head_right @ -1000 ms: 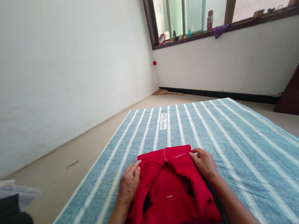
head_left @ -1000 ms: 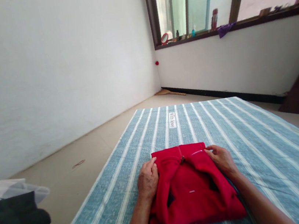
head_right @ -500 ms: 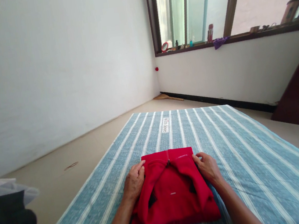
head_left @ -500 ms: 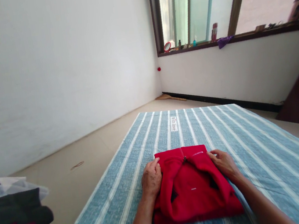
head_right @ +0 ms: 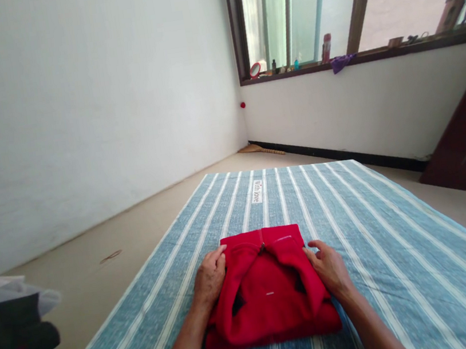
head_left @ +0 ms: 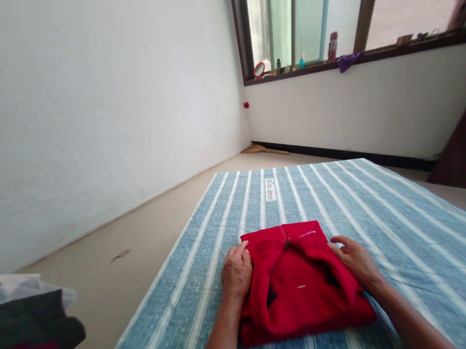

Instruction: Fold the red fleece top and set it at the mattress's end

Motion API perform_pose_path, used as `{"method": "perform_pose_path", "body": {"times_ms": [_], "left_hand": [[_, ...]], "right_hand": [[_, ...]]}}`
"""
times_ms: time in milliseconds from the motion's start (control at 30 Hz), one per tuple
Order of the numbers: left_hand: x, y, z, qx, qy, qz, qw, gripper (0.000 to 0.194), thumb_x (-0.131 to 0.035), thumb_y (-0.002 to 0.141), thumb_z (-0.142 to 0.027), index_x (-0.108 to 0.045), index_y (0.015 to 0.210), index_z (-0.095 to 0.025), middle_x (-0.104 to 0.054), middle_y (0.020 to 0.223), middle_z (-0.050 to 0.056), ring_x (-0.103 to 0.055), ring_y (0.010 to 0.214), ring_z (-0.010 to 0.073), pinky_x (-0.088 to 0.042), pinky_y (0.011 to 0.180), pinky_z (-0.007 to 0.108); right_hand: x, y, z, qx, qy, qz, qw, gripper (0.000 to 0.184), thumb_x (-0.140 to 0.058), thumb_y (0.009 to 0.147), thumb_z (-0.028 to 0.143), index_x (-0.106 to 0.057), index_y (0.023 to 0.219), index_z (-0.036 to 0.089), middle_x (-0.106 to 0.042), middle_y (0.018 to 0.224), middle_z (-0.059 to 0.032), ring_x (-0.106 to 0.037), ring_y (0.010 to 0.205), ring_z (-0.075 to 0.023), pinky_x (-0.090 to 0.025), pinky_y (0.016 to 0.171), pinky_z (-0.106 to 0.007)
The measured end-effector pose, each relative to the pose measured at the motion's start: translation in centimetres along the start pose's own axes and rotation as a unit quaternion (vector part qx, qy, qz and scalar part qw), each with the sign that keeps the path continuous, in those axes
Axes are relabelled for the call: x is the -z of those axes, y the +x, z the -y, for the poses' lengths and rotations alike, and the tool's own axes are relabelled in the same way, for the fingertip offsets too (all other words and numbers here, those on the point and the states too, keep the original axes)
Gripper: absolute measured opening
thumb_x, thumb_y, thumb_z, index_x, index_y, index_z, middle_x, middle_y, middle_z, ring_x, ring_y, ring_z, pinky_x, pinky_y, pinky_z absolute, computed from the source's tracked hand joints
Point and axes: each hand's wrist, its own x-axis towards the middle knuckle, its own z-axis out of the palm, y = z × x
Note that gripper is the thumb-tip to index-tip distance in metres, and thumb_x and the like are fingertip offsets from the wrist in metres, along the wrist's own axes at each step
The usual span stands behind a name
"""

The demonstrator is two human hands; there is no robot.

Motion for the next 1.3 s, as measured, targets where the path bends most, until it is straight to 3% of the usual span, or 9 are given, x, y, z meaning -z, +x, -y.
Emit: {"method": "perform_pose_path", "body": {"times_ms": [433, 933, 1300], "left_hand": [[0.35, 0.02, -0.38, 0.006, -0.010, 0.007, 1.000, 0.034, -0.043, 0.086, -0.014, -0.066, 0.110, -0.013, -0.068, 0.108, 0.011, -0.063, 0.101, 0.0184, -0.047, 0.095, 0.033], [0.66, -0.04, -0.72, 0.025, -0.022, 0.022, 0.999, 0.033, -0.044, 0.086, -0.014, -0.067, 0.109, -0.014, -0.068, 0.109, 0.011, -0.062, 0.102, 0.0179, -0.046, 0.095, 0.032], [0.52, -0.11, -0.59, 0.023, -0.020, 0.012, 0.999, 0.033, -0.044, 0.085, -0.014, -0.067, 0.109, -0.016, -0.068, 0.107, 0.010, -0.063, 0.100, 0.0178, -0.047, 0.094, 0.033]], "right_hand": [[0.07, -0.07, -0.12, 0.007, -0.005, -0.002, 1.000, 0.059, -0.042, 0.070, 0.061, -0.064, 0.098, 0.013, -0.062, 0.062, -0.0046, -0.058, 0.063, -0.0224, -0.039, 0.060, -0.031], [0.37, -0.39, -0.40, -0.006, 0.021, 0.050, 0.999, 0.060, -0.043, 0.072, 0.063, -0.060, 0.101, 0.013, -0.063, 0.057, -0.0043, -0.059, 0.056, -0.0208, -0.038, 0.050, -0.028], [0.47, -0.32, -0.56, -0.003, 0.006, 0.061, 0.998, 0.062, -0.041, 0.072, 0.061, -0.061, 0.104, 0.011, -0.063, 0.060, -0.0048, -0.061, 0.059, -0.0210, -0.041, 0.054, -0.029]]}}
